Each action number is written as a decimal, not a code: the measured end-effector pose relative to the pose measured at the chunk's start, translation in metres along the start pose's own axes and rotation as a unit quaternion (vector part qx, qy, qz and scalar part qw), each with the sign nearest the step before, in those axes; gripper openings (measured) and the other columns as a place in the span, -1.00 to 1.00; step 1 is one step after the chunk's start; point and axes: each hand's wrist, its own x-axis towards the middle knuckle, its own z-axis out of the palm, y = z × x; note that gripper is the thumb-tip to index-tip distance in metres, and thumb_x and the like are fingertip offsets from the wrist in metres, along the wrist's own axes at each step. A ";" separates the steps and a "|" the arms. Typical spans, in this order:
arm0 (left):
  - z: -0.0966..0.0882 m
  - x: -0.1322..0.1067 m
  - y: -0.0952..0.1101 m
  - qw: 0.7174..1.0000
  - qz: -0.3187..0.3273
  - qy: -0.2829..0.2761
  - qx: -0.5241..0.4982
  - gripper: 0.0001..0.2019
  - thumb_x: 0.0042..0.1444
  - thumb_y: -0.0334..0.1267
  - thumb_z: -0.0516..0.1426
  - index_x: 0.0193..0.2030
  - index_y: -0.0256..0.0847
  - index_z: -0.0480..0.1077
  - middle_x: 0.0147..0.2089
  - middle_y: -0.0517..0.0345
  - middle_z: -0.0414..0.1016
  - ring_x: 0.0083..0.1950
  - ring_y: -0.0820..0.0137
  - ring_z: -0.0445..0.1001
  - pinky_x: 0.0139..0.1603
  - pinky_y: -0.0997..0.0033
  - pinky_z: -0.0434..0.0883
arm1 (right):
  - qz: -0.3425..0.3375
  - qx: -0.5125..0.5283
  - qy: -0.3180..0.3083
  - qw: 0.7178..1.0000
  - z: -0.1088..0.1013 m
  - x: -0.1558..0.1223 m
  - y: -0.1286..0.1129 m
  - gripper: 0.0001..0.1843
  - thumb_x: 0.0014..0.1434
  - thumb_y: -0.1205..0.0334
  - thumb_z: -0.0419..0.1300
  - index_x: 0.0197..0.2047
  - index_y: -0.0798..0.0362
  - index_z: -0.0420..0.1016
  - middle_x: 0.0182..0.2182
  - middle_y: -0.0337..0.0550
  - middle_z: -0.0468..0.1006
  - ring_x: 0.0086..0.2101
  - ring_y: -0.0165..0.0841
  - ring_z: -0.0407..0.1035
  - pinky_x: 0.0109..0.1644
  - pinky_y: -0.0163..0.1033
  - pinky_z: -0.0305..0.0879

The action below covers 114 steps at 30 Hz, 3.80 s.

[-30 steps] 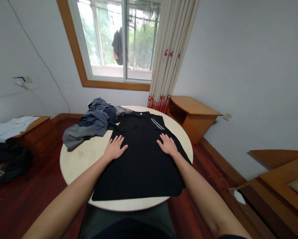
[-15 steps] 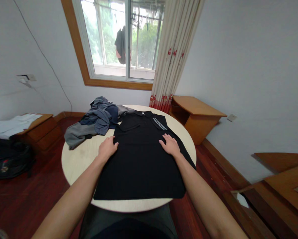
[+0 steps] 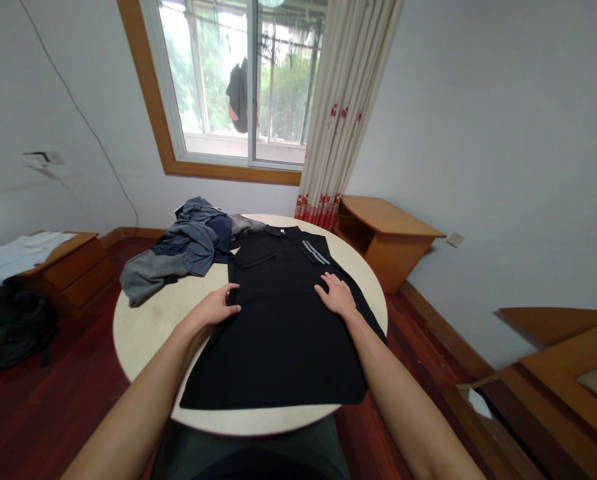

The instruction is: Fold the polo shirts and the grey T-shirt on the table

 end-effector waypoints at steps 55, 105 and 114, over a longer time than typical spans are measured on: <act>0.002 0.294 0.050 0.978 -0.110 0.138 0.116 -0.63 0.19 -0.06 0.06 -0.06 -0.25 0.54 -0.01 -0.20 0.62 0.05 -0.01 0.57 -0.04 0.19 0.48 | -0.057 0.419 -0.158 0.892 -0.001 0.032 -0.111 -0.72 0.08 0.42 0.22 -0.16 0.09 0.68 -0.64 -0.36 0.33 -0.58 -0.47 0.15 -0.47 -0.35 0.05; 0.029 0.282 -0.002 0.982 0.169 0.022 0.083 -0.24 0.26 0.29 -0.08 0.42 -0.16 0.25 0.54 0.02 0.02 0.55 0.13 -0.01 0.50 0.02 -0.04 | -0.054 0.399 -0.243 0.882 0.001 0.066 -0.083 -0.84 0.23 0.39 0.15 -0.14 0.15 0.53 -0.72 -0.46 0.31 -0.72 -0.48 0.30 -0.62 -0.44 0.17; 0.038 0.146 0.011 0.960 0.247 -0.021 0.133 -0.27 0.27 0.27 -0.01 0.44 -0.11 0.21 0.55 0.01 -0.02 0.57 0.07 -0.11 0.48 -0.15 -0.04 | -0.081 0.381 -0.196 0.900 0.008 0.064 -0.082 -0.80 0.24 0.35 0.19 -0.09 0.19 0.56 -0.62 -0.37 0.40 -0.68 -0.47 0.25 -0.56 -0.37 0.16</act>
